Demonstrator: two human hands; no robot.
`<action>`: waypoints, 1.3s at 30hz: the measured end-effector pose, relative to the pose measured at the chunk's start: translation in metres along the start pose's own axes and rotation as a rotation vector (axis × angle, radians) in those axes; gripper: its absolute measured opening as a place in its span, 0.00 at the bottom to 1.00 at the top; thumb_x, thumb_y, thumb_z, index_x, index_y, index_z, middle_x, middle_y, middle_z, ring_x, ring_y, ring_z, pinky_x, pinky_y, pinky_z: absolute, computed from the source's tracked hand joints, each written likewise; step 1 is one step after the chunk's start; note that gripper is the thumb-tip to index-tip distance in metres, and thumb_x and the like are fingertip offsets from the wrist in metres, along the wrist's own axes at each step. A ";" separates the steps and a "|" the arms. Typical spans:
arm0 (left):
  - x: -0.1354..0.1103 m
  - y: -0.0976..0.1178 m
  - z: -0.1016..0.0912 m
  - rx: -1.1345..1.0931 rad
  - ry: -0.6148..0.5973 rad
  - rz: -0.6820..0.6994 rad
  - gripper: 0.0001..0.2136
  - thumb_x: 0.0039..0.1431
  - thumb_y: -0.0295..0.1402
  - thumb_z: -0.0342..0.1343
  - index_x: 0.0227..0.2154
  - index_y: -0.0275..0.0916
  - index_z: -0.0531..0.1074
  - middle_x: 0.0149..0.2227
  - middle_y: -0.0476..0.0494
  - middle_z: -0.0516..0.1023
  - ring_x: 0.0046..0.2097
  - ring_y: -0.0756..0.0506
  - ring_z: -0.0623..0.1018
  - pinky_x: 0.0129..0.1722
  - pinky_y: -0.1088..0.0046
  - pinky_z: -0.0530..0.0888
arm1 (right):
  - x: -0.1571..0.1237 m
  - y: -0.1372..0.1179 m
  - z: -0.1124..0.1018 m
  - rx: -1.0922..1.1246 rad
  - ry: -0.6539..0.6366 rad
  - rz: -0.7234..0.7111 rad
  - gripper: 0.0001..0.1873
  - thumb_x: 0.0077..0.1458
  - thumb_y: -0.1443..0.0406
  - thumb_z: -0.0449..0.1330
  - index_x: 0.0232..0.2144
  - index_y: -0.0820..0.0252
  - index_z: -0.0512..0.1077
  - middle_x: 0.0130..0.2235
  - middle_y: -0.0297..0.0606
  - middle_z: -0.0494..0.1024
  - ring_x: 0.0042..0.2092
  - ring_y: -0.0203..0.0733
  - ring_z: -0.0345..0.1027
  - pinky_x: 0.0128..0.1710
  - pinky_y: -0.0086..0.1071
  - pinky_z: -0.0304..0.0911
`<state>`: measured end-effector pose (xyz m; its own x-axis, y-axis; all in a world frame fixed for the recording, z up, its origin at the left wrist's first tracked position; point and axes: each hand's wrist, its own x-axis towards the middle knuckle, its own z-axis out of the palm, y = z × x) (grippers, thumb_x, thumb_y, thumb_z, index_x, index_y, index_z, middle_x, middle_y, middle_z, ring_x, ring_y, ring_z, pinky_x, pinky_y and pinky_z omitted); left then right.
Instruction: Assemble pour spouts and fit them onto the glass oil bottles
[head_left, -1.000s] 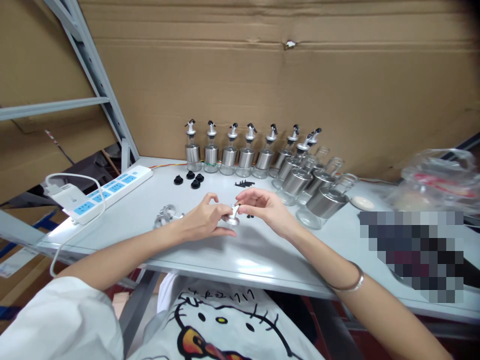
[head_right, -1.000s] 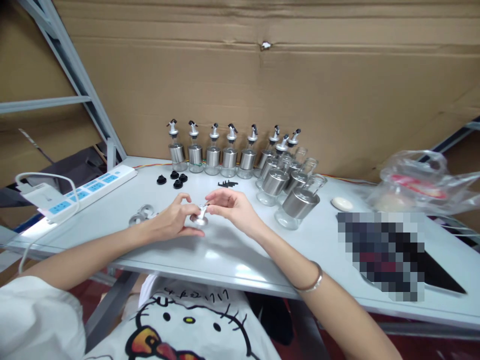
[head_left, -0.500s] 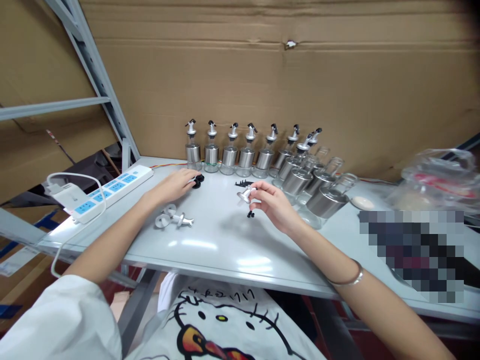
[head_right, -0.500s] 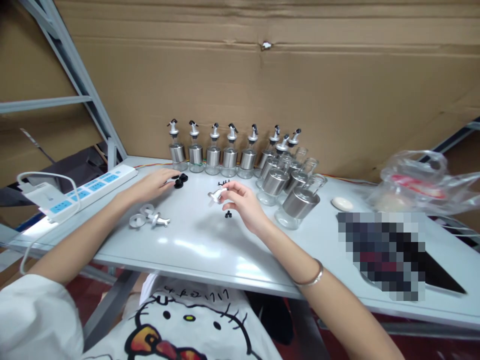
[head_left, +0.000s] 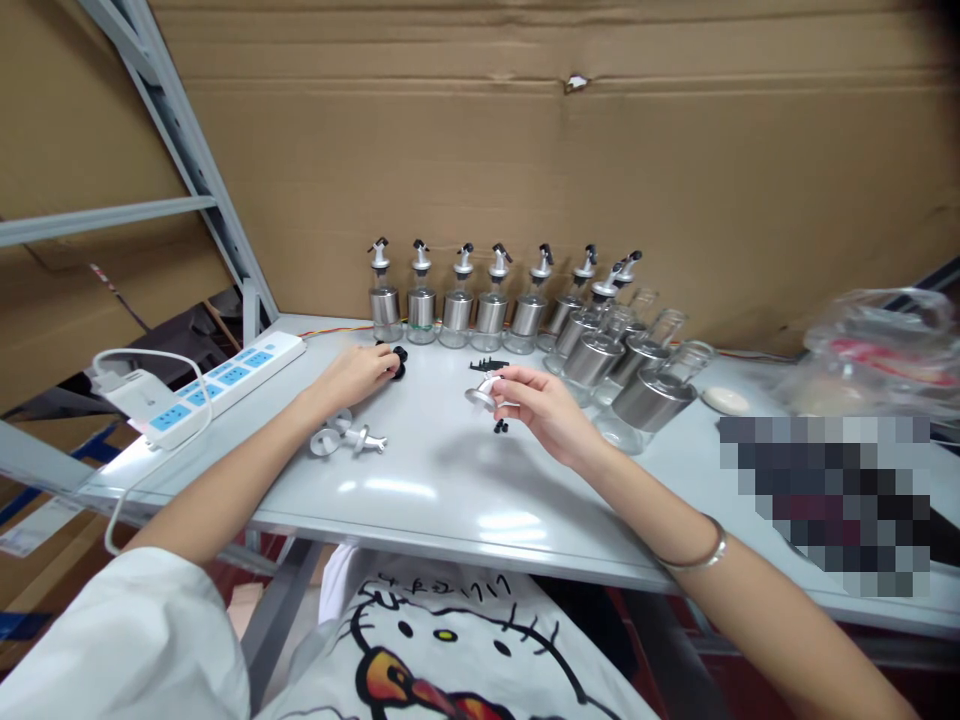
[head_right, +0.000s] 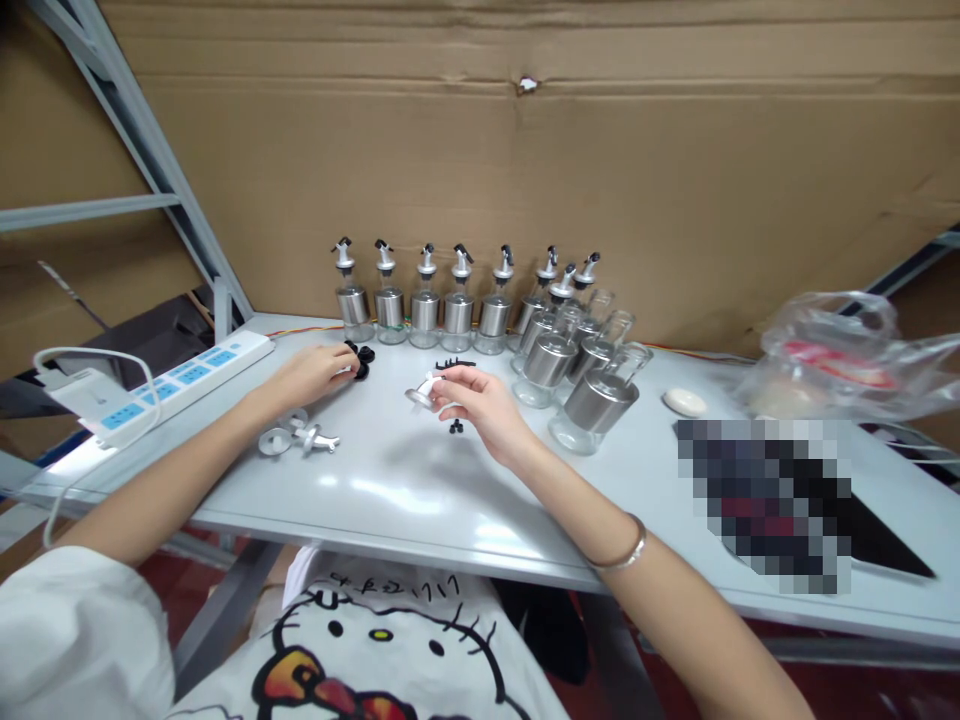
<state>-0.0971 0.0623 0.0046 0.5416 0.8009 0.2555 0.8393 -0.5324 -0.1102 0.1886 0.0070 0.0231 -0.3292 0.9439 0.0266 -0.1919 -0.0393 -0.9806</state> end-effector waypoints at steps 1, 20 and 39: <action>0.001 0.001 -0.001 -0.023 0.021 -0.001 0.10 0.62 0.28 0.44 0.34 0.38 0.71 0.37 0.41 0.75 0.35 0.44 0.74 0.38 0.68 0.67 | 0.000 0.000 0.000 -0.002 0.004 -0.001 0.12 0.40 0.61 0.69 0.27 0.62 0.74 0.27 0.33 0.75 0.28 0.31 0.67 0.28 0.27 0.65; -0.013 0.094 -0.023 -1.620 0.125 -0.174 0.18 0.58 0.50 0.54 0.34 0.38 0.64 0.35 0.47 0.71 0.39 0.47 0.72 0.38 0.70 0.66 | -0.004 0.005 0.002 -0.034 0.033 -0.381 0.17 0.41 0.61 0.71 0.25 0.59 0.65 0.26 0.33 0.78 0.32 0.40 0.77 0.26 0.28 0.71; -0.018 0.105 -0.027 -1.570 0.081 -0.094 0.17 0.61 0.49 0.50 0.30 0.39 0.58 0.32 0.50 0.68 0.34 0.49 0.73 0.41 0.66 0.68 | -0.011 0.001 -0.002 -0.717 -0.240 -0.357 0.15 0.57 0.56 0.57 0.24 0.60 0.65 0.25 0.37 0.77 0.28 0.36 0.70 0.28 0.29 0.63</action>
<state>-0.0202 -0.0155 0.0142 0.4453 0.8575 0.2577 -0.0445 -0.2663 0.9629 0.1940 -0.0026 0.0216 -0.5634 0.7615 0.3203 0.2858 0.5435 -0.7893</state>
